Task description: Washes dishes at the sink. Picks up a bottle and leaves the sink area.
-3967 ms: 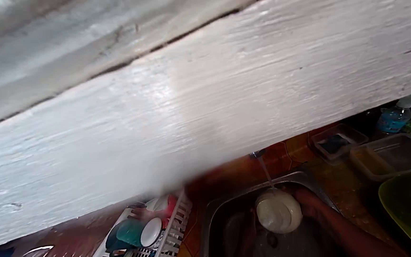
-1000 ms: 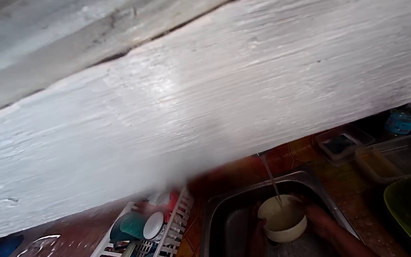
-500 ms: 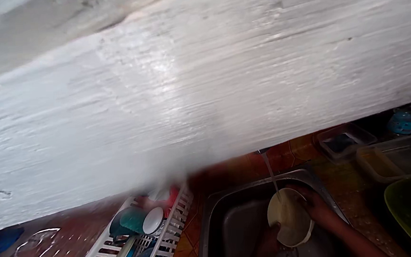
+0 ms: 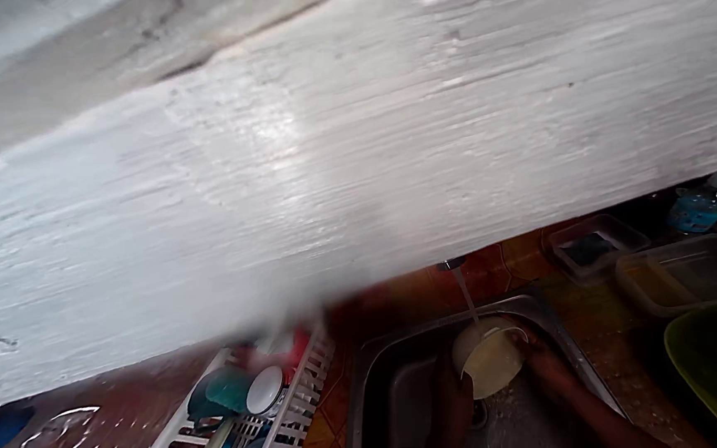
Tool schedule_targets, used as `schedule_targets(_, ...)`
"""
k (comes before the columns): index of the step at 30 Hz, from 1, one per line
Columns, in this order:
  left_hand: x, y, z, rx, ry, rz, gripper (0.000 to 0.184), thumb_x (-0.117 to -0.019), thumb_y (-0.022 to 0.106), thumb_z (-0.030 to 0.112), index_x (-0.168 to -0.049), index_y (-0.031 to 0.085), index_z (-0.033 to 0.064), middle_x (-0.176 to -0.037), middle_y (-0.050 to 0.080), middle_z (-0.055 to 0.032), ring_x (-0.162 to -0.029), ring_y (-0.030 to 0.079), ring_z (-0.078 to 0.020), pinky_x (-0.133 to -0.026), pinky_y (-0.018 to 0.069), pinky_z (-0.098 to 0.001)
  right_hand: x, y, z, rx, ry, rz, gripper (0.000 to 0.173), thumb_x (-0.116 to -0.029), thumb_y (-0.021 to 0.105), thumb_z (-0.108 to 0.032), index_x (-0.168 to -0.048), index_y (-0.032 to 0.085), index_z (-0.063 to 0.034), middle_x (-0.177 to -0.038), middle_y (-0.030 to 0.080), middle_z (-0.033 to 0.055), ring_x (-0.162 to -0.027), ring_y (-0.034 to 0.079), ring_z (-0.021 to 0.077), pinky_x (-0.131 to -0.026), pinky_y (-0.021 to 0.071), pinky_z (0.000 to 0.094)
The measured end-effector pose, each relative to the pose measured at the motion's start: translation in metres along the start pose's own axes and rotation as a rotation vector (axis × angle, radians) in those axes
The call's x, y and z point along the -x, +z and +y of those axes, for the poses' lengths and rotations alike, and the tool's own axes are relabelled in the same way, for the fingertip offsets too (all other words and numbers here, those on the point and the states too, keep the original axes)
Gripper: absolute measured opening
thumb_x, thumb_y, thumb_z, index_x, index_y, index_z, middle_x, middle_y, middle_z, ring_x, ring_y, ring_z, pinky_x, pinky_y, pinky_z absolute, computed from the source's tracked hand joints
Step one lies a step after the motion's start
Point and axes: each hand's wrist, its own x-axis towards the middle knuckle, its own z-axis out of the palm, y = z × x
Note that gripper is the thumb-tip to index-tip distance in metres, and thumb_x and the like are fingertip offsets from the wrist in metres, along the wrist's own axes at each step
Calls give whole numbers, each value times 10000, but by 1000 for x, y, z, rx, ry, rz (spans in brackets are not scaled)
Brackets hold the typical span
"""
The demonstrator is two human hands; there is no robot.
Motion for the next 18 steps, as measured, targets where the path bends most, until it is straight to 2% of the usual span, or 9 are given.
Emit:
schedule_targets(2, 3, -5, 6, -40, 46, 2, 652, -874, 658, -45, -1489, 444, -56, -1452, 529, -269, -1338, 547, -343, -1137, 438, -451, -1, 13, -2, -69, 175, 73, 389, -1097, 437, -131, -1478, 497, -83, -1331, 632, 122, -1109, 660, 164, -933, 562, 362)
schedule_targets(4, 4, -11, 9, -91, 58, -5, 658, -901, 691, 53, -1505, 443, -23, -1455, 534, -250, -1330, 557, -327, -1129, 448, -443, -8, 23, 0, -63, 315, 140, 372, -1084, 519, -210, -1411, 511, -34, -1185, 652, 167, -971, 666, 218, -818, 567, 405)
schedule_targets(6, 3, -20, 11, -121, 38, -24, 678, -942, 691, 199, -1536, 417, 18, -1483, 523, -220, -1349, 547, -308, -1141, 439, -456, -12, 29, 0, -29, 385, 64, 416, -1084, 518, -206, -1456, 457, -31, -1233, 642, 180, -1040, 671, 237, -879, 572, 411)
schedule_targets(9, 2, -34, 16, -141, -83, -56, 686, -965, 670, 386, -1521, 449, 52, -1435, 564, -211, -1307, 575, -318, -1108, 461, -499, -14, 34, 3, 147, 457, -104, 478, -1092, 490, -197, -1542, 364, -100, -1311, 596, 206, -1056, 649, 290, -845, 559, 454)
schedule_targets(11, 1, -41, 20, -142, -221, -82, 626, -1008, 600, 456, -1480, 493, 58, -1348, 615, -217, -1186, 645, -326, -1006, 527, -514, -15, 36, 2, 275, 506, -202, 505, -1094, 476, -214, -1568, 310, -161, -1210, 608, 203, -851, 658, 279, -661, 560, 433)
schedule_targets(13, -2, -44, 17, -67, -387, -95, 566, -1056, 517, 471, -1447, 518, 61, -1189, 665, -237, -911, 713, -327, -775, 598, -495, -17, 34, -5, 371, 567, -299, 482, -1101, 468, -280, -1549, 322, -184, -1025, 631, 171, -630, 622, 231, -525, 527, 375)
schedule_targets(14, -4, -44, 12, 3, -464, -106, 551, -1077, 470, 467, -1442, 519, 58, -1137, 670, -250, -819, 710, -329, -704, 599, -483, -18, 31, -10, 427, 580, -347, 453, -1104, 460, -308, -1521, 352, -169, -946, 643, 160, -571, 617, 219, -500, 528, 356)
schedule_targets(16, -6, -38, -3, 164, -618, -137, 552, -1103, 387, 468, -1424, 512, 37, -1073, 655, -265, -729, 670, -315, -649, 572, -444, -22, 23, -24, 565, 589, -416, 426, -1105, 443, -352, -1489, 426, -168, -860, 661, 147, -522, 608, 203, -490, 523, 337)
schedule_targets(18, -4, -28, -18, 326, -748, -172, 523, -1112, 364, 437, -1407, 512, 31, -1043, 652, -252, -711, 640, -283, -631, 543, -399, -25, 17, -40, 725, 598, -456, 438, -1100, 443, -396, -1484, 464, -186, -858, 662, 148, -538, 605, 207, -524, 528, 353)
